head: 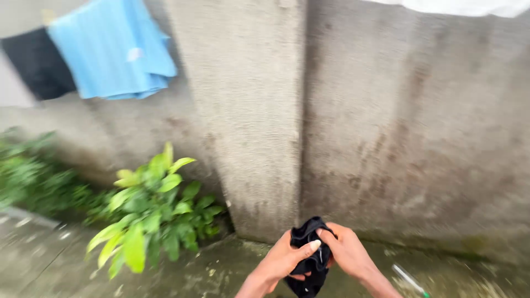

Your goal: Hanging washed clothes and washing items in a bucket in an outdoor alley.

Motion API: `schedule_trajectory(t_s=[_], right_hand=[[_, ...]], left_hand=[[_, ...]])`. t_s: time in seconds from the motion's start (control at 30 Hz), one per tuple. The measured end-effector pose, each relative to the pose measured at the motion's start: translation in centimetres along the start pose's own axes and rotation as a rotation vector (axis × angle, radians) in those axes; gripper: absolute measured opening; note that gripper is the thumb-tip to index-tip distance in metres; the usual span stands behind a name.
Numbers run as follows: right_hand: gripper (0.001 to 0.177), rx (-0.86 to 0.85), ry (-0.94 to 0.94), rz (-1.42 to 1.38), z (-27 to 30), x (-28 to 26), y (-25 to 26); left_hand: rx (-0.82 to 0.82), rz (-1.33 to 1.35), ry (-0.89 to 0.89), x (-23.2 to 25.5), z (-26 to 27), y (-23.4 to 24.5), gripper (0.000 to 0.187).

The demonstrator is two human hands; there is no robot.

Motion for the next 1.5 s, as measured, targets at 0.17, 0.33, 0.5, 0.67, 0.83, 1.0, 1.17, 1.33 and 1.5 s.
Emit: schedule_trajectory(t_s=[0.17,0.33,0.5,0.67,0.83,1.0,1.17,1.33,1.5], right_hand=[[0.031,-0.093,0.176,-0.056,-2.1,-3.7,-3.3],[0.036,-0.303,0.242,-0.096,-6.1,-3.4,-9.5],[0.046,-0.552,0.271,-0.147,-8.0,-6.7,-19.0],[0.05,-0.619,0.386,0.057,-9.3,-10.3,-27.5],[0.058,-0.727,0.541,0.248,-6.8,-15.9,-36.2],[0.058,-0.727,0.767,0.449,-4.9,-20.7,-46.2],[0.062,-0.733,0.933,0.45,-2.0,-25.7,-55.9],[0.064,-1.138,0.608,0.217,5.3,-30.4,-61.8],[0.06,-1.369,0.49,0.016,5.4,-30.9,-70.0]], left_hand=[[0.225,-0.183,0.012,4.4,5.0,0.8,0.075],[0.372,-0.103,-0.057,-0.2,6.5,8.2,0.078],[0.338,-0.302,-0.34,-0.2,10.3,15.7,0.064],[0.793,-0.609,-0.212,2.0,18.6,20.8,0.048],[0.872,-0.693,-0.248,5.3,26.6,26.3,0.047],[1.134,-0.725,-0.272,9.5,35.8,29.3,0.04],[1.298,-0.638,-0.326,13.2,44.5,32.6,0.034],[1.286,-0.632,-0.339,15.6,50.3,36.5,0.043],[1.331,-0.524,-0.273,16.2,55.2,40.5,0.065]])
Point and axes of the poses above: each hand's wrist, its own z-axis away from the middle knuckle, its own y-axis out of the back of the hand, x = y × z, the point moved 8 cm from there along -z, towards the middle knuckle, and after that the axes turned 4 degrees about z, right-handed, at the moved point
